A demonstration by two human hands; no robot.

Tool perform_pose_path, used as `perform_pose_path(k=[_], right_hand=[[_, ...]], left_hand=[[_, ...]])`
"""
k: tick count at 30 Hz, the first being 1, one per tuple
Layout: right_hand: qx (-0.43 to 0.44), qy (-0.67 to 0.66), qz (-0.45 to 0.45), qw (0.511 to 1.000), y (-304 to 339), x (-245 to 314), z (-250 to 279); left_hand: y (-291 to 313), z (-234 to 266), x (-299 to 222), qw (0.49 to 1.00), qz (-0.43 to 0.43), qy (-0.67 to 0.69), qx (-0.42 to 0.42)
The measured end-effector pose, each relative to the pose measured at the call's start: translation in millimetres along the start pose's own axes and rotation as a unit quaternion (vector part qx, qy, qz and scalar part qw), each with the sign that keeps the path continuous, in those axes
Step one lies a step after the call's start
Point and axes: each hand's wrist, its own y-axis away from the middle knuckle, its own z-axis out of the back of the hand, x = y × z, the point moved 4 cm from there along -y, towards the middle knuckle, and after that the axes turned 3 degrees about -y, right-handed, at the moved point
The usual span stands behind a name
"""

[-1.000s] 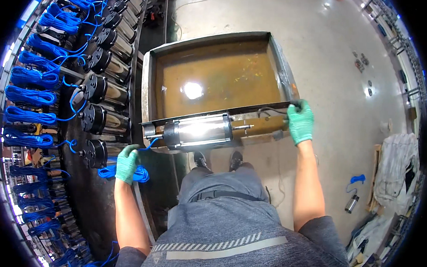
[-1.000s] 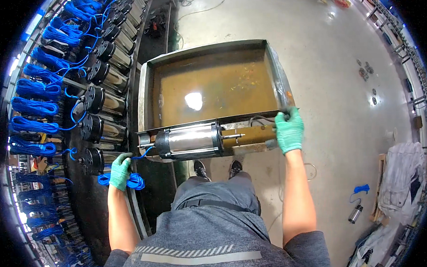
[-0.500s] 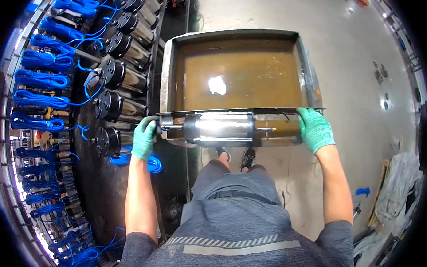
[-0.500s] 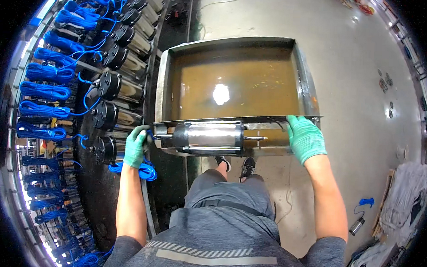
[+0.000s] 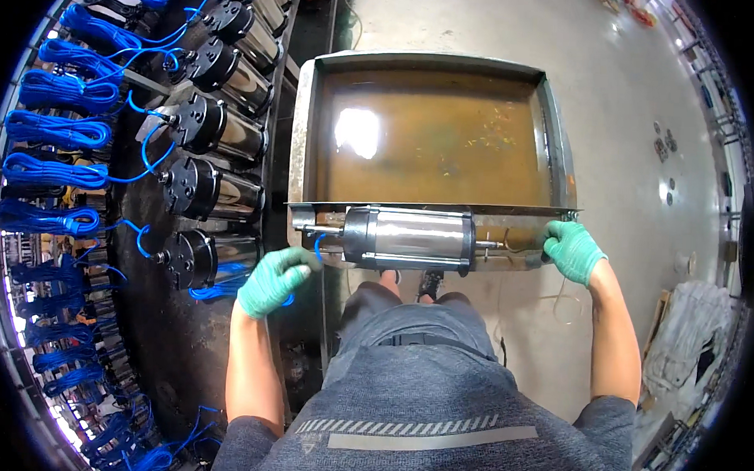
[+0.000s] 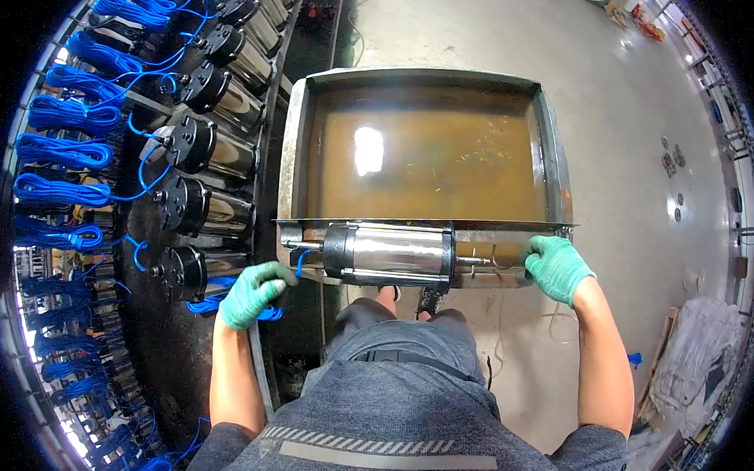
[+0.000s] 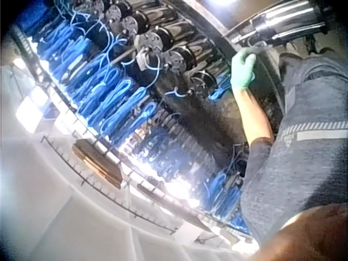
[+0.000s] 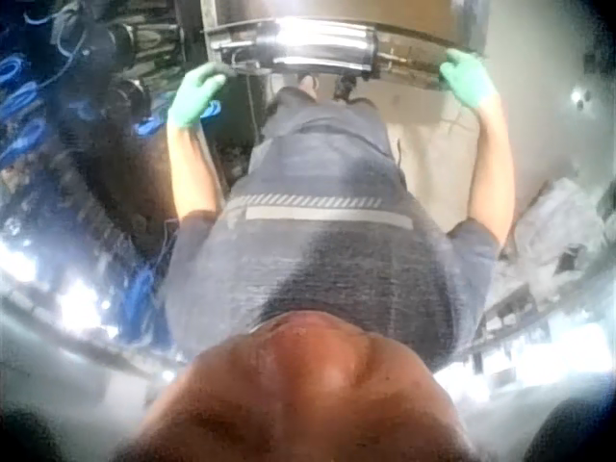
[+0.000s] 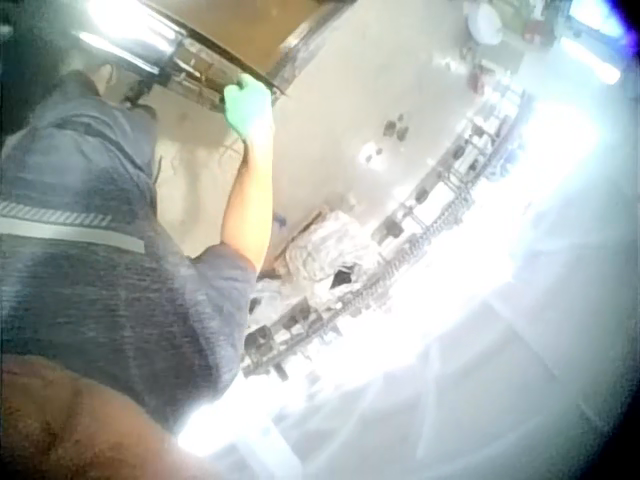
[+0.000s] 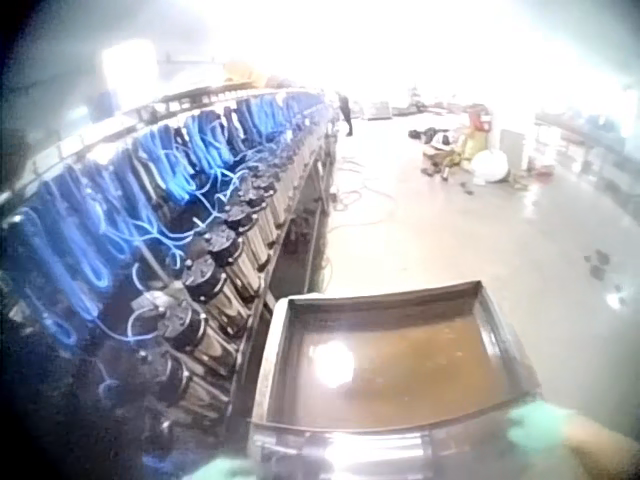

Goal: The person places a submersible water pump into a testing tank of water, connects a power cable, and then removes it to place it back on a production line.

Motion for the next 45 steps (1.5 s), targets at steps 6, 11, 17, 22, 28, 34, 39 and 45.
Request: perform_pose_path(k=[6, 11, 17, 22, 28, 34, 39, 45], right_hand=[[0.034, -0.200, -0.104, 0.974, 19.3, 11.3, -16.0], [0.045, -0.246, -0.128, 0.960, 20.6, 24.8, -31.3], [-0.020, -0.269, -0.087, 0.959, 10.6, 31.4, -42.1], [0.007, -0.220, -0.088, 0.972, 1.0, 31.8, -46.2], [0.029, -0.251, -0.109, 0.961, -18.8, 28.2, -46.6], [-0.098, -0.153, 0.008, 0.983, -19.9, 32.1, -40.7], [0.015, -0.478, -0.097, 0.873, 15.8, 60.3, -24.4], [0.003, -0.670, -0.135, 0.730, 19.9, 72.1, -35.9]], left_hand=[[-9.1, -8.0, 22.4, 0.995, 0.084, 0.017, 0.046], [-4.3, 24.5, 94.9, 0.978, 0.123, 0.027, -0.165], [-33.2, 39.5, 30.1, 0.953, 0.021, 0.199, -0.229], [-53.0, 23.9, 11.5, 0.990, 0.026, 0.062, -0.121], [-87.1, 44.6, 31.0, 0.987, 0.042, 0.041, -0.146], [-84.0, 24.7, 11.7, 0.997, 0.054, 0.007, -0.052], [-55.4, 13.5, -13.2, 0.988, 0.025, 0.134, -0.069], [-35.7, 27.5, -18.2, 0.977, -0.006, 0.173, -0.125]])
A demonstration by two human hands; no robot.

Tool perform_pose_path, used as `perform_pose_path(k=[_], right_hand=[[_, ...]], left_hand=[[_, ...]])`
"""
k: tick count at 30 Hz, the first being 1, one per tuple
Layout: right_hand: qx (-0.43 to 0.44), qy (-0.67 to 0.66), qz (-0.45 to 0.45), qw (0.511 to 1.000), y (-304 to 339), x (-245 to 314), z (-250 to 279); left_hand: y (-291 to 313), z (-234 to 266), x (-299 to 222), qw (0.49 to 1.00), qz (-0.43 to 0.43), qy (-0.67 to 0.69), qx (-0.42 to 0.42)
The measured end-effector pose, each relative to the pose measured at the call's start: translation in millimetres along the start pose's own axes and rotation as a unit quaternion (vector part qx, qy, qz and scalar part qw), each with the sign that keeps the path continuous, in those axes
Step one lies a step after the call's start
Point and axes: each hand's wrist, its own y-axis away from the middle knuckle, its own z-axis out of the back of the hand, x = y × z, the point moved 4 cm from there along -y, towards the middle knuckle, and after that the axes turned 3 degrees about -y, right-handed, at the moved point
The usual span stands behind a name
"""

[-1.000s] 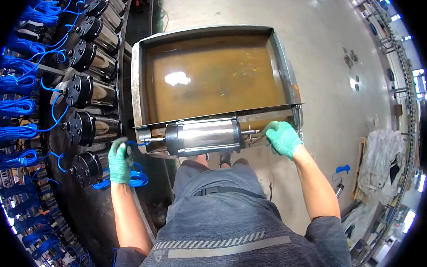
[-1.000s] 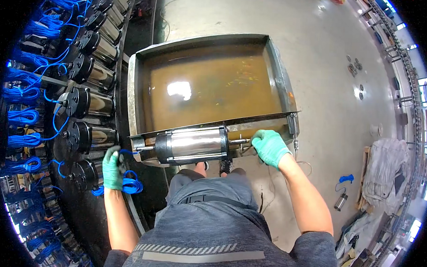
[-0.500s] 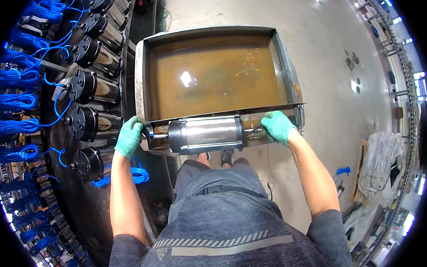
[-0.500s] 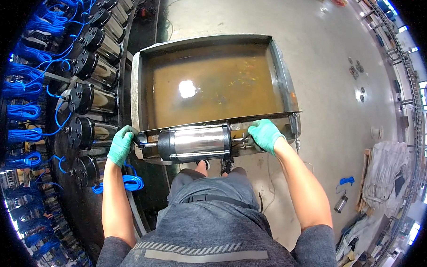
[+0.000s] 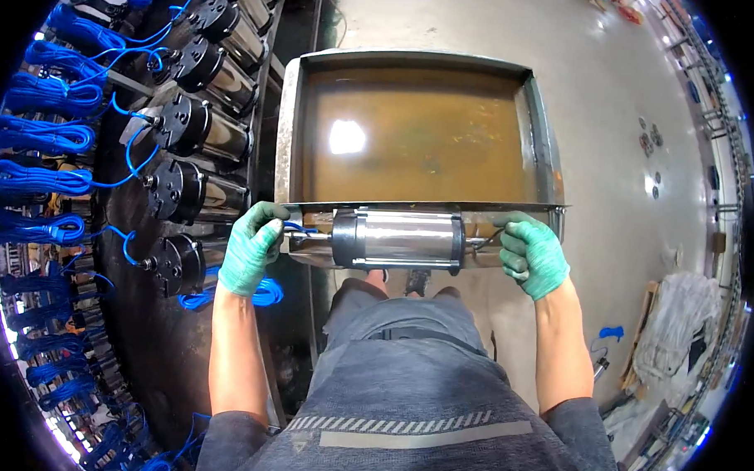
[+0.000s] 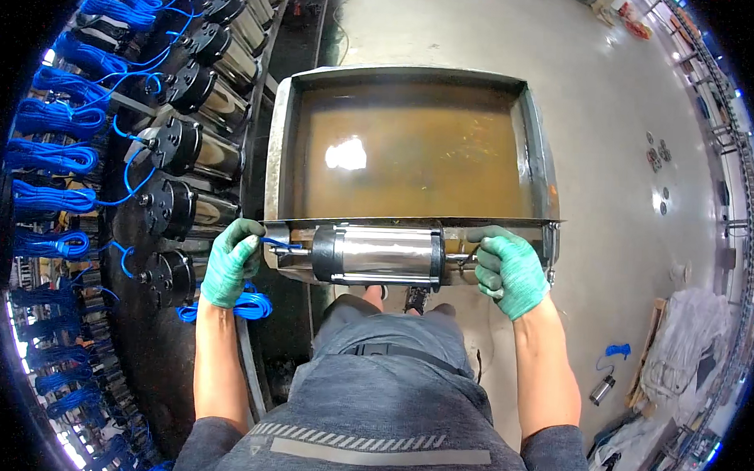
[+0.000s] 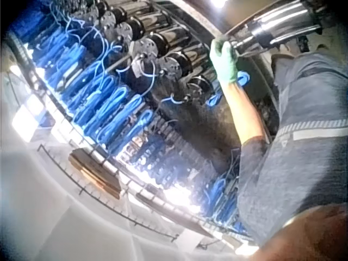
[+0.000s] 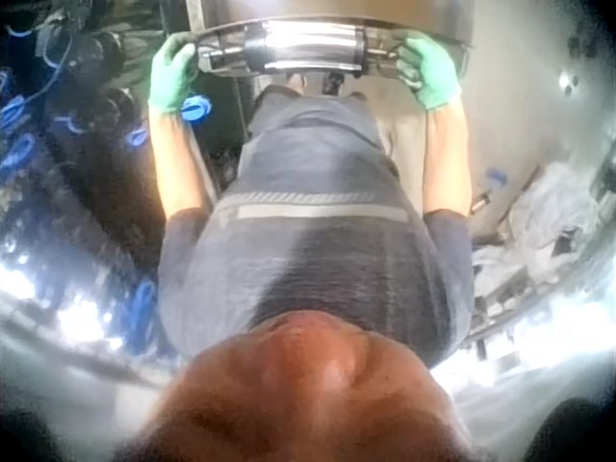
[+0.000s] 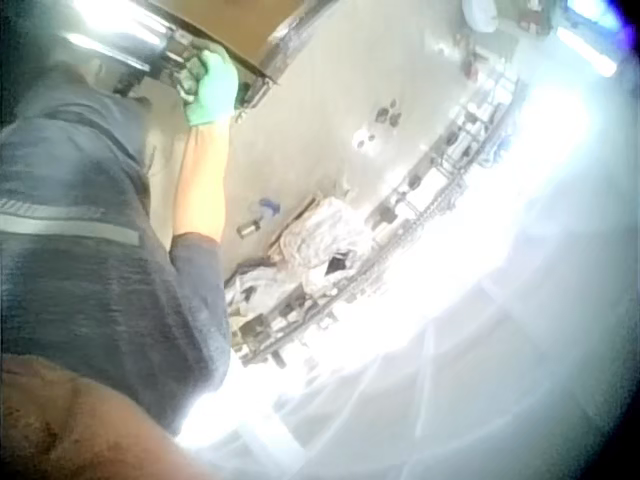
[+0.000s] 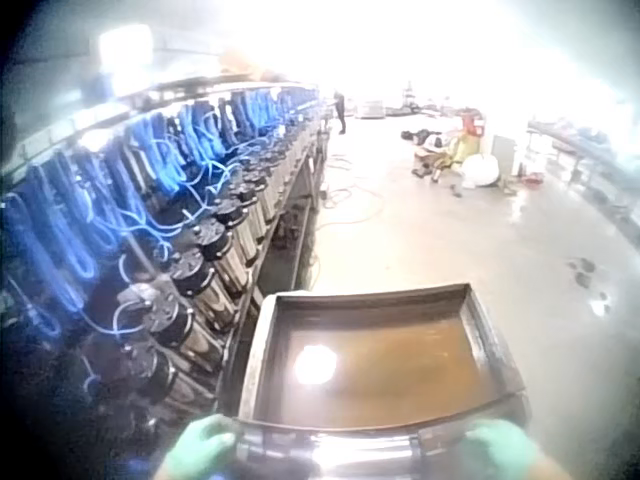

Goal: The person places a submersible water pump into a testing tank of water, connects a power cable, and then removes it to place it back on a production line.

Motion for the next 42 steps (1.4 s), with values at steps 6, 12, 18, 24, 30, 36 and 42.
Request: perform_pose_path(k=[6, 12, 18, 24, 30, 36, 42], right_hand=[[-0.009, -0.047, 0.018, 0.999, -11.4, 0.5, 3.7], [0.004, -0.058, 0.049, 0.997, -7.9, 18.7, 8.2], [0.016, -0.014, 0.064, 0.998, 4.1, 39.1, -5.7], [0.024, -0.020, 0.068, 0.997, 4.9, 35.5, -7.4], [-0.012, -0.019, 0.070, 0.997, 0.3, 25.8, 3.0], [-0.007, -0.015, 0.070, 0.997, -2.6, 27.6, 2.7], [0.003, -0.007, 0.066, 0.998, -7.3, 30.6, -0.2]], left_hand=[[9.6, 7.9, -1.0, 0.998, -0.028, 0.018, -0.048], [10.2, 17.3, -13.9, 0.994, -0.063, 0.047, -0.071], [14.7, 43.7, -30.7, 0.991, -0.094, 0.061, -0.078], [26.8, 44.8, -32.5, 0.994, -0.043, -0.034, -0.092], [33.0, 18.9, -23.7, 0.987, 0.042, -0.144, 0.055], [18.7, -15.6, 34.8, 0.979, 0.143, 0.108, 0.097], [-30.7, -15.5, 62.6, 0.952, 0.207, 0.176, -0.140]])
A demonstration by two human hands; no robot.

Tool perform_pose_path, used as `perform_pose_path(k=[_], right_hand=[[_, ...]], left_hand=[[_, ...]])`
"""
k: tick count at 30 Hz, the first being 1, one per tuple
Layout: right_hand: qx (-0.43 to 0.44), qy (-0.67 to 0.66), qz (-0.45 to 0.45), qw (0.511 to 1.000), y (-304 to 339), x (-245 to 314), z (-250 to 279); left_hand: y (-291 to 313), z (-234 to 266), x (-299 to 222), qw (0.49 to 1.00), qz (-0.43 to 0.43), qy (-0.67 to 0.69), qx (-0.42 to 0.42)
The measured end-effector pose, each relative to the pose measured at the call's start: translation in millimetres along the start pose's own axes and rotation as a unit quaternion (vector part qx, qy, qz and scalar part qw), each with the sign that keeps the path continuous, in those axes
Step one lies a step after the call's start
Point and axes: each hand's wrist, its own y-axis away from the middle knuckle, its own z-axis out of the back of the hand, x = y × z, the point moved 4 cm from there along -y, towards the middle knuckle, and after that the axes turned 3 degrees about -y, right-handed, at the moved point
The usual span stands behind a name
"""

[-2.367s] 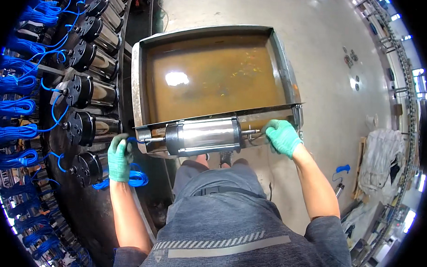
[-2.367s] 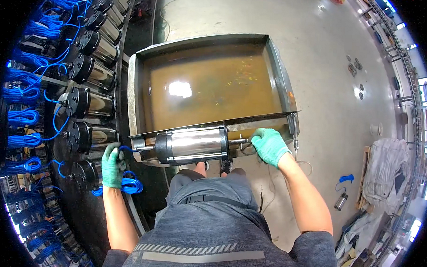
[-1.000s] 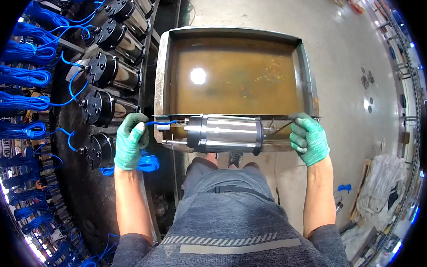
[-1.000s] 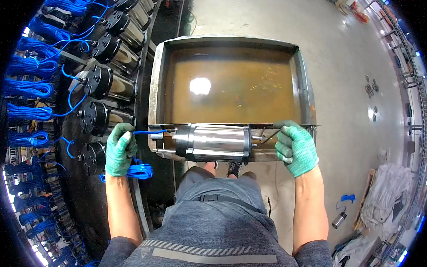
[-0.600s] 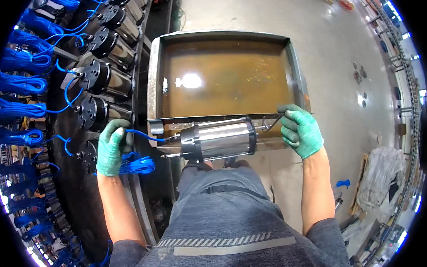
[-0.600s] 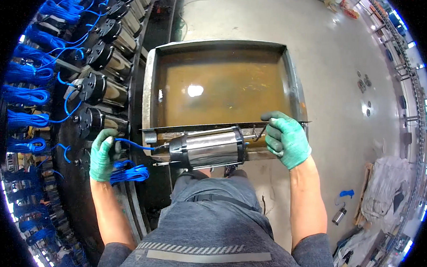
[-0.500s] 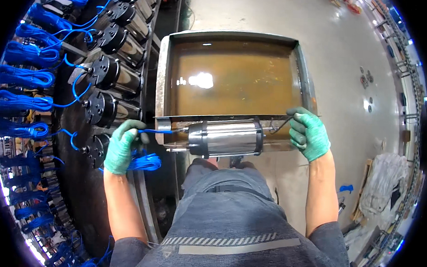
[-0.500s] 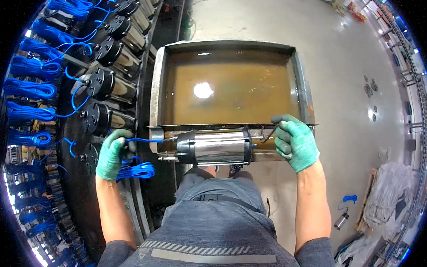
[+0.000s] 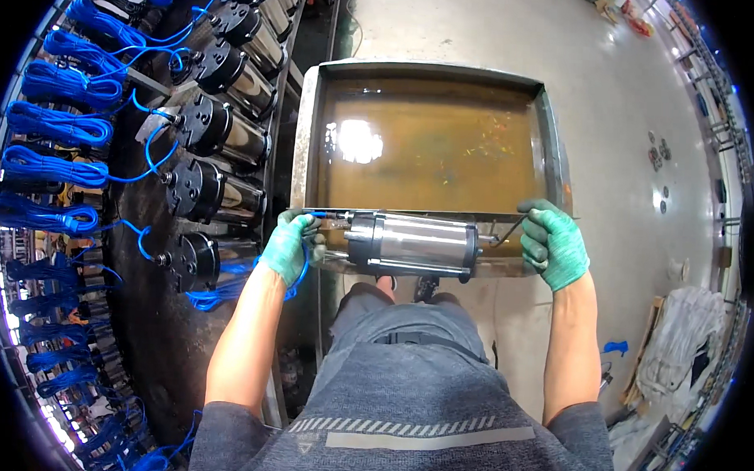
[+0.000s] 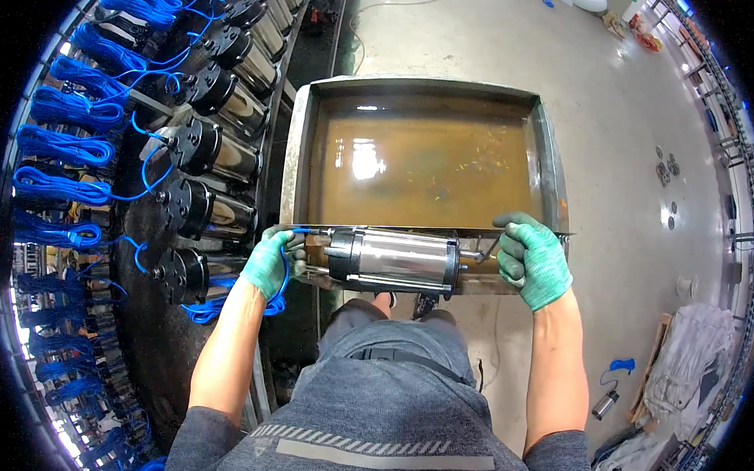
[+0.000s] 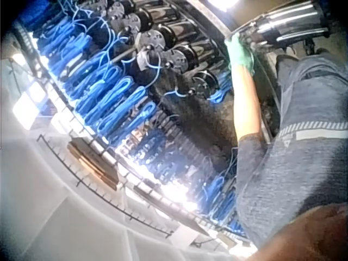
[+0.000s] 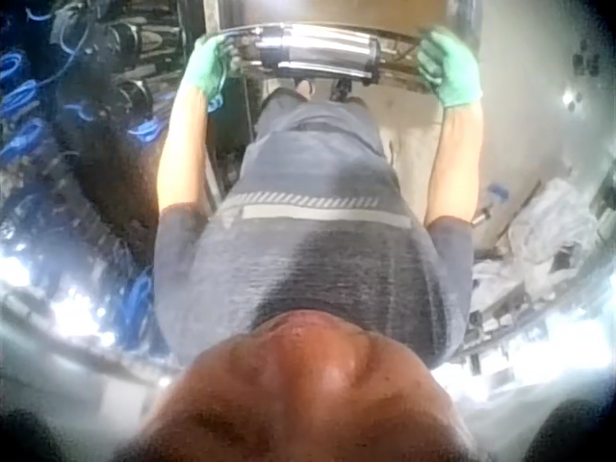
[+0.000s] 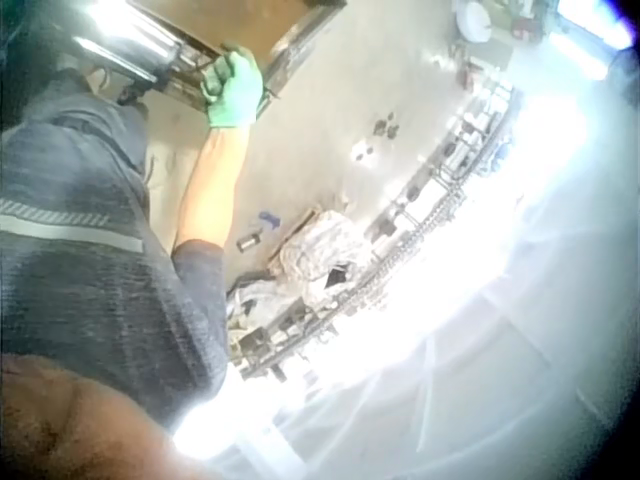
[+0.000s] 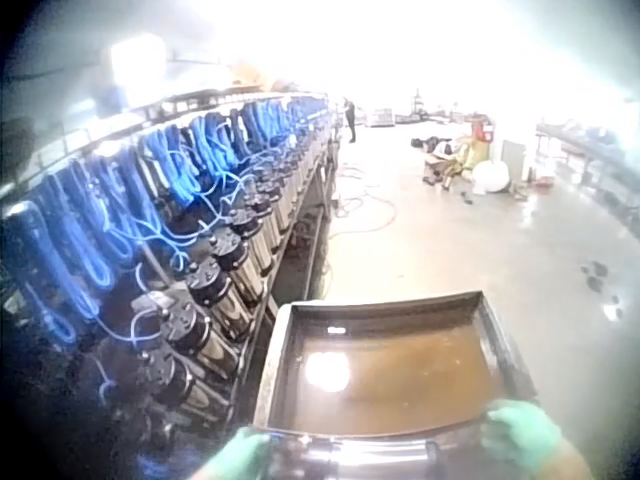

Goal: The person places a submersible water pump into a testing tank of water, connects a power cable, and then removes it to place it back on a production line.

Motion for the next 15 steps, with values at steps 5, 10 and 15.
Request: perform_pose_path(k=[5, 10, 15], right_hand=[[0.001, -0.015, -0.015, 1.000, 4.6, 1.3, -4.7], [-0.007, -0.034, -0.012, 0.999, 12.2, 7.2, 3.7], [0.051, -0.030, -0.030, 0.998, 21.0, 8.7, 14.4]], left_hand=[[6.1, -15.4, -17.1, 0.998, -0.005, -0.059, 0.019], [35.5, -12.7, -24.4, 0.988, -0.037, -0.118, 0.094], [52.8, -5.2, -11.3, 0.981, -0.031, -0.118, 0.148]])
